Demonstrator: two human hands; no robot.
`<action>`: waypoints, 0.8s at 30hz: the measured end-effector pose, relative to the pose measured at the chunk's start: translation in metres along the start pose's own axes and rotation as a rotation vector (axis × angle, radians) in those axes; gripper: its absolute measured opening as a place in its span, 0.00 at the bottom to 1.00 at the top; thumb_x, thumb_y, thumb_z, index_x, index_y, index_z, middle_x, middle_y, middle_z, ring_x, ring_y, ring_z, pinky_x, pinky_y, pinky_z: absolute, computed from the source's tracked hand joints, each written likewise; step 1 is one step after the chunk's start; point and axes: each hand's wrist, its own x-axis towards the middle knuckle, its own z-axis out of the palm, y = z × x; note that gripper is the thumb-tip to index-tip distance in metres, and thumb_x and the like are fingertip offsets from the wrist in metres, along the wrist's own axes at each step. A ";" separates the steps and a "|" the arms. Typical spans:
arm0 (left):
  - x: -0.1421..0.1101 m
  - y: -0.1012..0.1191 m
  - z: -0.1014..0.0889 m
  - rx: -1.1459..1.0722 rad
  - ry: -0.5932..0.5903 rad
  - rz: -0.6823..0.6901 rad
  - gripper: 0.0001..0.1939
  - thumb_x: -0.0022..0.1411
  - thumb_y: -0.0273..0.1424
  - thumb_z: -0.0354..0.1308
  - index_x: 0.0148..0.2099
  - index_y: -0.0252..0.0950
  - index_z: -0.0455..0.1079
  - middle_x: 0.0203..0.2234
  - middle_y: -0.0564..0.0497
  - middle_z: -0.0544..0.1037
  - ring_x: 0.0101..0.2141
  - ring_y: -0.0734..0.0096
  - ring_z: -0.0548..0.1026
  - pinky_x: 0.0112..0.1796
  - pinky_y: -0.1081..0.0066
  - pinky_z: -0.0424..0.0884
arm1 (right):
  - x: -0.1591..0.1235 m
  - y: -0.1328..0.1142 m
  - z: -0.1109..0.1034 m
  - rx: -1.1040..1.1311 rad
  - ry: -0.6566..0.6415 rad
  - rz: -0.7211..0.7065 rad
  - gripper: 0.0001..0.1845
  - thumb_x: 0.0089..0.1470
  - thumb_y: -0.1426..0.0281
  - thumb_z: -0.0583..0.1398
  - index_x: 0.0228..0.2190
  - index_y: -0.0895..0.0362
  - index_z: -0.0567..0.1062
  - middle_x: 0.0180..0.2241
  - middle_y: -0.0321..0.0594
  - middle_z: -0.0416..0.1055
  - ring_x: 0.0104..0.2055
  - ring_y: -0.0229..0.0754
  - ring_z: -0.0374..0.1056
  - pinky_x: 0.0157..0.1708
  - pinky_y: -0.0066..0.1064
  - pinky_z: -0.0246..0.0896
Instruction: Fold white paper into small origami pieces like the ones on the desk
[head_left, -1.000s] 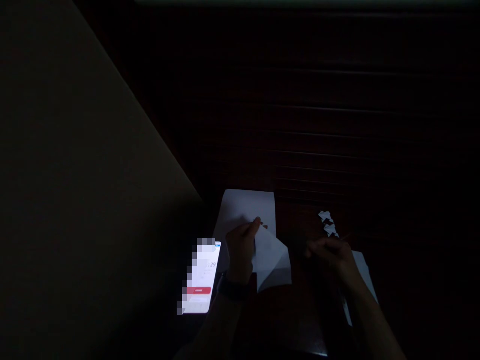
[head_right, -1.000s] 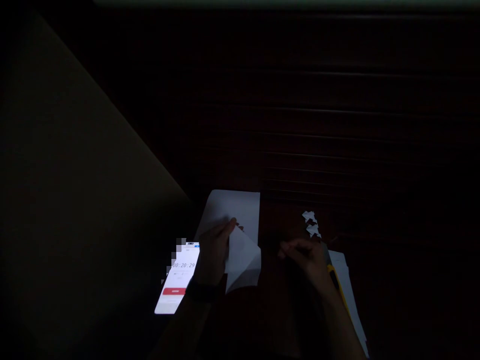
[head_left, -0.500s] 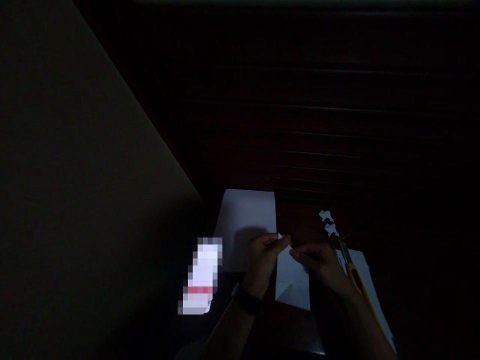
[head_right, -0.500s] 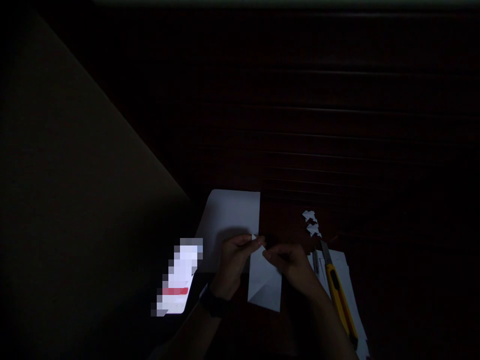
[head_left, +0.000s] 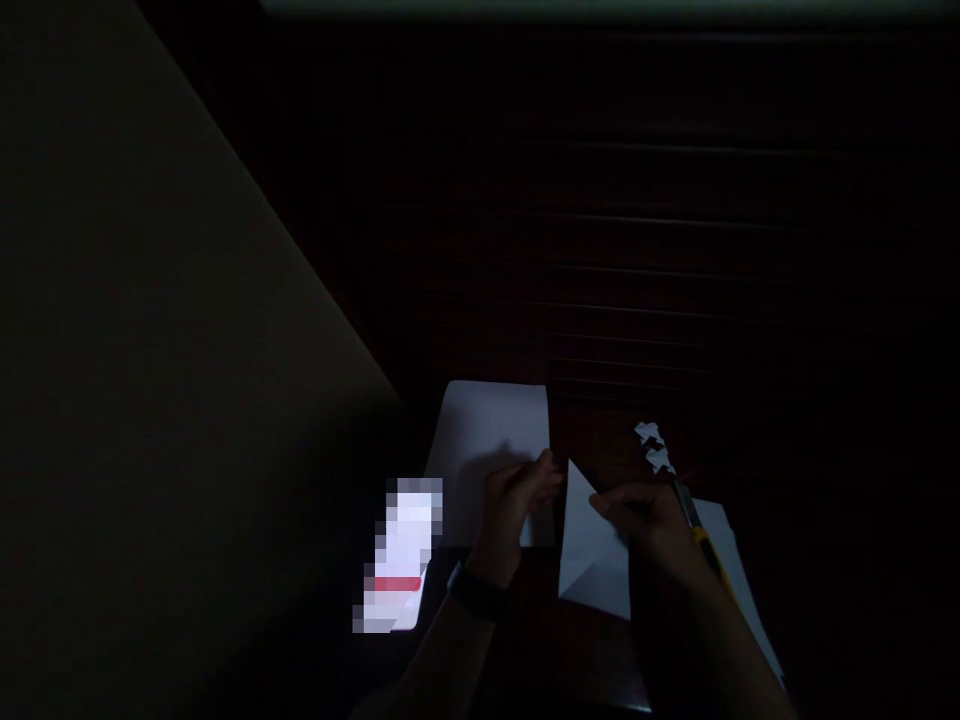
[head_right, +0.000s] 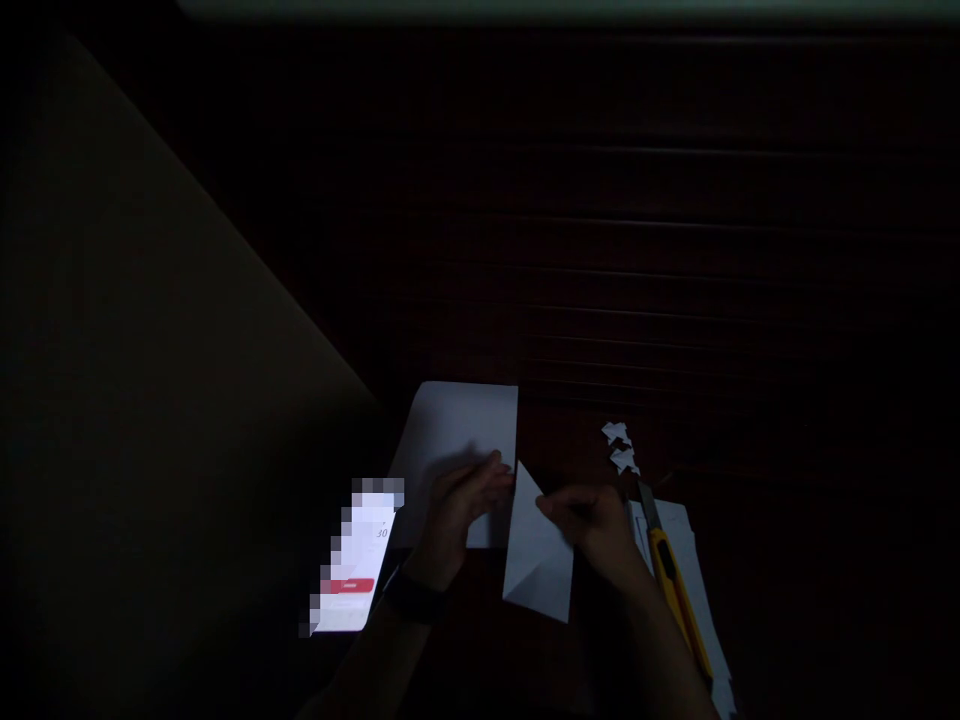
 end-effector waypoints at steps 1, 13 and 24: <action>0.000 -0.003 0.001 0.053 -0.056 0.022 0.15 0.48 0.39 0.63 0.32 0.31 0.76 0.28 0.44 0.79 0.30 0.65 0.76 0.29 0.72 0.69 | 0.002 0.001 -0.001 0.015 0.042 0.004 0.13 0.43 0.60 0.64 0.23 0.58 0.79 0.20 0.38 0.72 0.20 0.38 0.62 0.19 0.28 0.53; -0.004 -0.017 0.013 0.207 -0.014 0.231 0.15 0.55 0.36 0.58 0.44 0.36 0.74 0.38 0.46 0.78 0.38 0.61 0.75 0.37 0.69 0.71 | 0.008 0.010 0.005 0.160 0.095 -0.035 0.16 0.46 0.63 0.63 0.37 0.58 0.76 0.31 0.44 0.76 0.32 0.47 0.71 0.30 0.34 0.65; 0.002 -0.021 0.009 0.213 0.097 0.281 0.15 0.56 0.35 0.56 0.45 0.33 0.73 0.41 0.45 0.77 0.42 0.61 0.74 0.44 0.65 0.70 | 0.007 0.009 0.014 -0.387 0.108 -0.521 0.23 0.54 0.73 0.55 0.52 0.49 0.66 0.50 0.38 0.67 0.51 0.45 0.64 0.50 0.38 0.59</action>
